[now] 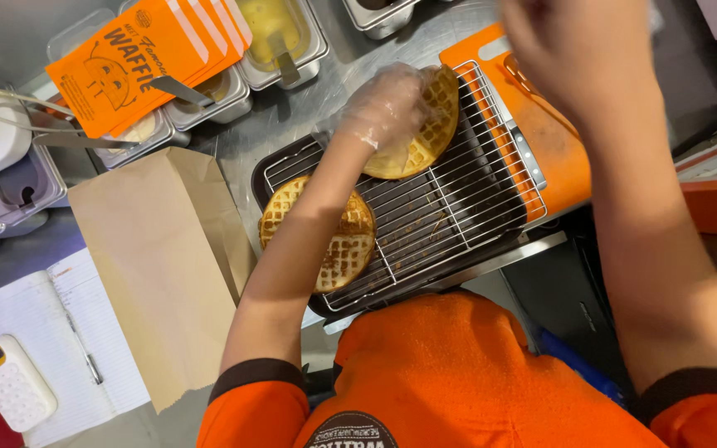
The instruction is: The person spreads a dark chocolate filling onto waffles using a spatula. They fold the waffles in half, place them into orange branded paper wrappers, and then put the wrapped waffles into a brown paper bag.
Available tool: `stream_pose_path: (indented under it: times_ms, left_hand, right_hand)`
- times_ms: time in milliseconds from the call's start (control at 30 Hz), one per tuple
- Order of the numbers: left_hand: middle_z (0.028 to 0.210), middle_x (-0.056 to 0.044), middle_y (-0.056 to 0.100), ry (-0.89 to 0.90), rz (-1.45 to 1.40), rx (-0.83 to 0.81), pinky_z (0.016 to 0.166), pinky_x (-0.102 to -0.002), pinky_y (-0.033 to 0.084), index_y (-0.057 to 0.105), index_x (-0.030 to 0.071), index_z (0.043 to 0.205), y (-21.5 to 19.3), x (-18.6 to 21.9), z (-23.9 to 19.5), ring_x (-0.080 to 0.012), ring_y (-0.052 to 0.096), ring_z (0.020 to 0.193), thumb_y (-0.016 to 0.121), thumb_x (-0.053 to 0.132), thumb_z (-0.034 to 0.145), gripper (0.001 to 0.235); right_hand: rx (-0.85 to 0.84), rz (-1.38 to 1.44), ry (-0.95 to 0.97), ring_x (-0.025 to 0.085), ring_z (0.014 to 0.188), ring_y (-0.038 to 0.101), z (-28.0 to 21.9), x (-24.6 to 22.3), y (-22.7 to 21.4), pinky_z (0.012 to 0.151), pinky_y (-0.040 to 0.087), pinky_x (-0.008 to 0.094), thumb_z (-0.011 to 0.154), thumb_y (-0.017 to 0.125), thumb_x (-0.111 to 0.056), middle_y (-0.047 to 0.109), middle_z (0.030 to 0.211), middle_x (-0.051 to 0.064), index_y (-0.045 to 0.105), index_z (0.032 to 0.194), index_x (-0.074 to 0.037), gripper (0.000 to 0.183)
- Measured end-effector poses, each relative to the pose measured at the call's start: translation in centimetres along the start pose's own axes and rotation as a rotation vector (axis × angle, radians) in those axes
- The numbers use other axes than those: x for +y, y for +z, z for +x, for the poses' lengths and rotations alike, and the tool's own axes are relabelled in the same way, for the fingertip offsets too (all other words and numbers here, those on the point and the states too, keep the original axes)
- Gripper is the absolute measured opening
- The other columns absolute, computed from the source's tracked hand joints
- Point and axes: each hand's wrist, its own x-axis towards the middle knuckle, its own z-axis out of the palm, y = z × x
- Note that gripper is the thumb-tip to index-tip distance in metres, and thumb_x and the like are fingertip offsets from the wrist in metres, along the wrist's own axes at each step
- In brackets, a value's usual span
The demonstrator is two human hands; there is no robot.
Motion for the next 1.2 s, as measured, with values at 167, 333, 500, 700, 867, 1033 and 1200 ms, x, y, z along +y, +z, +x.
stream_pose_path:
  times_ms: [167,333,500,700,867,1033,1200]
  left_hand:
    - [0.117,-0.023,0.062,0.116,0.105,0.145,0.088,-0.043,0.055,0.051,0.003,0.142,-0.7,0.6,-2.6,-0.0329,0.063,0.101,0.076,0.034,0.088,0.067]
    - [0.115,-0.008,0.072,-0.050,-0.013,0.203,0.096,-0.037,0.060,0.068,0.016,0.134,-2.3,-4.5,-11.2,-0.0225,0.069,0.104,0.054,0.031,0.104,0.036]
    - [0.120,-0.026,0.063,-0.176,0.145,0.062,0.098,-0.050,0.047,0.058,-0.001,0.133,-3.0,-5.1,-17.9,-0.0401,0.058,0.112,0.080,0.054,0.080,0.079]
    - [0.108,-0.019,0.067,-0.053,0.047,0.100,0.100,-0.050,0.047,0.066,0.009,0.128,-3.4,-5.6,-20.0,-0.0359,0.060,0.111,0.081,0.042,0.080,0.060]
    - [0.102,-0.014,0.070,-0.100,-0.409,0.076,0.086,-0.043,0.059,0.068,0.007,0.099,-3.3,-5.1,-22.2,-0.0279,0.069,0.100,0.076,0.029,0.084,0.028]
    - [0.100,-0.009,0.075,0.183,-0.307,0.135,0.085,-0.039,0.058,0.069,0.009,0.105,-4.8,-1.6,-23.9,-0.0241,0.071,0.094,0.072,0.016,0.090,0.016]
    - [0.104,-0.008,0.073,0.615,-0.237,0.308,0.092,-0.042,0.057,0.068,0.006,0.107,-6.1,5.3,-25.1,-0.0255,0.071,0.099,0.081,0.017,0.091,0.024]
  right_hand:
    - [-0.032,-0.272,0.049,0.047,0.105,0.060,-10.3,6.8,2.2,0.080,0.053,0.048,0.090,0.080,-0.016,0.062,0.119,0.028,0.062,0.135,0.002,0.051]
    - [-0.144,-0.161,0.245,0.047,0.113,0.054,-17.3,11.8,6.8,0.096,0.049,0.053,0.096,0.078,-0.010,0.057,0.130,0.026,0.051,0.152,0.004,0.064]
    - [-0.011,-0.184,0.207,0.039,0.108,0.055,-18.7,13.1,8.0,0.100,0.049,0.047,0.096,0.067,-0.002,0.057,0.120,0.020,0.057,0.134,0.000,0.040]
    - [-0.146,0.255,0.206,0.030,0.101,0.065,-16.4,4.5,1.7,0.087,0.053,0.039,0.106,0.072,-0.011,0.065,0.114,0.018,0.063,0.131,0.001,0.029]
    - [-0.490,0.501,0.171,0.019,0.083,0.067,-15.3,-4.1,-0.4,0.072,0.055,0.032,0.088,0.077,-0.018,0.068,0.099,0.010,0.067,0.123,-0.003,0.040]
    - [-0.604,0.580,0.082,0.018,0.081,0.069,-15.0,-7.4,-2.9,0.070,0.056,0.029,0.083,0.077,-0.016,0.067,0.096,0.008,0.068,0.118,-0.002,0.039]
    - [-0.501,0.495,0.012,0.022,0.078,0.066,-15.2,-10.6,-5.1,0.067,0.053,0.031,0.084,0.076,-0.015,0.064,0.093,0.011,0.069,0.116,-0.002,0.035]
